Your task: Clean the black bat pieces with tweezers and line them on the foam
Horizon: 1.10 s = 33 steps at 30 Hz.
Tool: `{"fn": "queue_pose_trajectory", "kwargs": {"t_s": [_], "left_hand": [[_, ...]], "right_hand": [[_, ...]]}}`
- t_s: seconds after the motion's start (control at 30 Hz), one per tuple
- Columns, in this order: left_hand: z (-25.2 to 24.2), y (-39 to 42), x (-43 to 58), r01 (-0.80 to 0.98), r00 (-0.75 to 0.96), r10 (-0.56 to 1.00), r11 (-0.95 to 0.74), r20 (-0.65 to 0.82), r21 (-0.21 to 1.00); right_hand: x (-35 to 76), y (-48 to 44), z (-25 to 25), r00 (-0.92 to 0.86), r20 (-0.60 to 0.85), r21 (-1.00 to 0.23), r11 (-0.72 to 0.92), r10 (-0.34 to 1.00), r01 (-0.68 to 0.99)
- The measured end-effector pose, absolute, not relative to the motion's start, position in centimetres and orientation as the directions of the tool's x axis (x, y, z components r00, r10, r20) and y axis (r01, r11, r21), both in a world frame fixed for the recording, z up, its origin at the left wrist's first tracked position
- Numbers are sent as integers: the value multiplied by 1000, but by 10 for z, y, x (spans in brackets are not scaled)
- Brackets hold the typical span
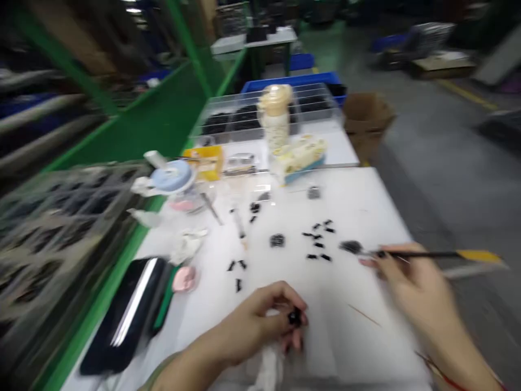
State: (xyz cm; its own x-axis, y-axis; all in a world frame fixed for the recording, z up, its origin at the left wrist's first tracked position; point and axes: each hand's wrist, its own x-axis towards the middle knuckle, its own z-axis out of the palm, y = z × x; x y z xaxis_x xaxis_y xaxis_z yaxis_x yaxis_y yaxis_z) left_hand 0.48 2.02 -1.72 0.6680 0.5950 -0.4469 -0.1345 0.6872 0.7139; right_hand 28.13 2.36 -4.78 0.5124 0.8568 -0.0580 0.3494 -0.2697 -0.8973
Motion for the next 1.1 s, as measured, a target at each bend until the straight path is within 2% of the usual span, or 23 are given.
{"fn": "queue_pose_trajectory", "kwargs": {"t_s": [0.43, 0.9, 1.1], "left_hand": [[-2, 24, -7, 40, 666, 539, 664, -515, 746], [7, 25, -9, 81, 658, 513, 679, -550, 730], [11, 27, -7, 106, 650, 509, 675, -565, 730]], "right_hand": [[270, 18, -35, 443, -103, -889, -282, 891, 361], [272, 16, -36, 358, -28, -865, -202, 933, 460], [276, 14, -30, 259, 35, -820, -120, 965, 559]]}}
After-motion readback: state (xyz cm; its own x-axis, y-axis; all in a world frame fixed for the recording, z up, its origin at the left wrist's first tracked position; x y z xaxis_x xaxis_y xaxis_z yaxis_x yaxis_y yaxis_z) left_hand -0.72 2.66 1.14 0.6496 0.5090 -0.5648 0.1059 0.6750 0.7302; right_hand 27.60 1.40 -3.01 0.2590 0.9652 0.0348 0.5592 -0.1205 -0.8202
